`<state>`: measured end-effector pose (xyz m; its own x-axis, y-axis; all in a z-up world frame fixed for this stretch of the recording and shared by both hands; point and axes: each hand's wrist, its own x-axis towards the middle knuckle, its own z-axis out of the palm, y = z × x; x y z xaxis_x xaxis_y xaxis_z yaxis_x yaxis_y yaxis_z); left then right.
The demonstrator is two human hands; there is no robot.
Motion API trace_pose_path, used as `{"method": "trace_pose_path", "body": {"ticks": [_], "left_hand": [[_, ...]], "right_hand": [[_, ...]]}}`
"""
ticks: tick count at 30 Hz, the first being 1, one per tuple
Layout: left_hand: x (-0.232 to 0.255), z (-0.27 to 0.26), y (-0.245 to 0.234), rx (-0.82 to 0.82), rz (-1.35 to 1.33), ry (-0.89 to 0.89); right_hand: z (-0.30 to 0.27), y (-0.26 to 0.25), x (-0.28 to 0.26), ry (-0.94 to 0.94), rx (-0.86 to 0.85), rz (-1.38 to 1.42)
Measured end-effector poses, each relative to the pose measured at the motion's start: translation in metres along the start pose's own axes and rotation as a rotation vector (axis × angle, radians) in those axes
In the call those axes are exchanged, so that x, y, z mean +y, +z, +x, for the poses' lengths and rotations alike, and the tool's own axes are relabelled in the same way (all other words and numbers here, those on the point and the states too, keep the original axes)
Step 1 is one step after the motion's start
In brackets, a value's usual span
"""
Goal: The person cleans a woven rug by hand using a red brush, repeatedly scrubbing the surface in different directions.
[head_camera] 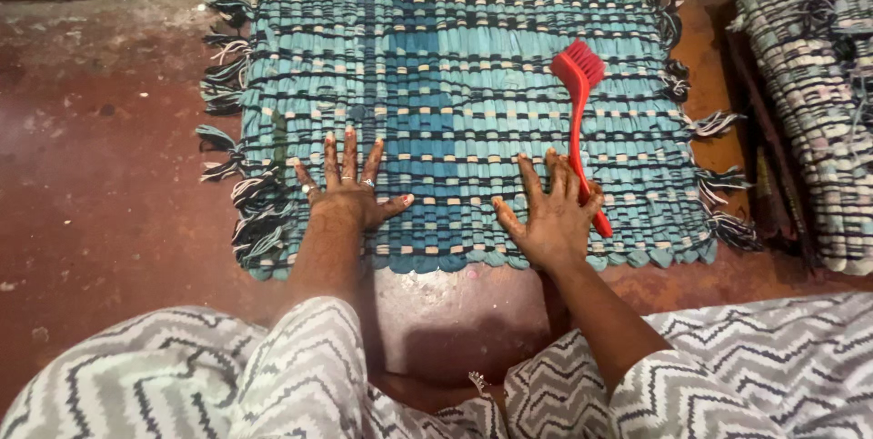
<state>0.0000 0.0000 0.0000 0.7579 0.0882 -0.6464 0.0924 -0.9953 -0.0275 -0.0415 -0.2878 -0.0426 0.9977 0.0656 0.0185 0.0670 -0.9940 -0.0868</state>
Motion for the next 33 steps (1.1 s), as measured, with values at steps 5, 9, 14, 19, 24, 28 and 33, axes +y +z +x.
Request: {"method": "trace_pose_path", "body": {"ticks": [5,9,14,19,24,28,33], "left_hand": [[0.0,0.002,0.0,0.009,-0.01,-0.001],[0.001,0.002,0.001,0.023,-0.001,0.001],[-0.004,0.003,0.003,0.03,-0.018,0.029],[-0.007,0.008,0.014,0.093,-0.029,0.059],[-0.008,0.008,0.022,0.164,-0.038,0.074],[-0.008,0.005,0.024,0.232,-0.045,0.075],[-0.006,0.0,0.024,0.245,-0.045,0.075]], "right_hand": [[0.002,-0.001,-0.002,-0.011,0.058,-0.03],[-0.001,-0.006,-0.005,-0.01,0.09,-0.018],[0.002,-0.008,-0.005,0.012,0.048,-0.021],[0.001,-0.007,-0.005,0.023,0.024,-0.009],[-0.001,-0.003,-0.002,-0.016,0.078,0.007],[0.004,0.006,0.003,-0.027,0.099,-0.008],[0.008,0.014,0.019,0.195,0.477,0.07]]}}
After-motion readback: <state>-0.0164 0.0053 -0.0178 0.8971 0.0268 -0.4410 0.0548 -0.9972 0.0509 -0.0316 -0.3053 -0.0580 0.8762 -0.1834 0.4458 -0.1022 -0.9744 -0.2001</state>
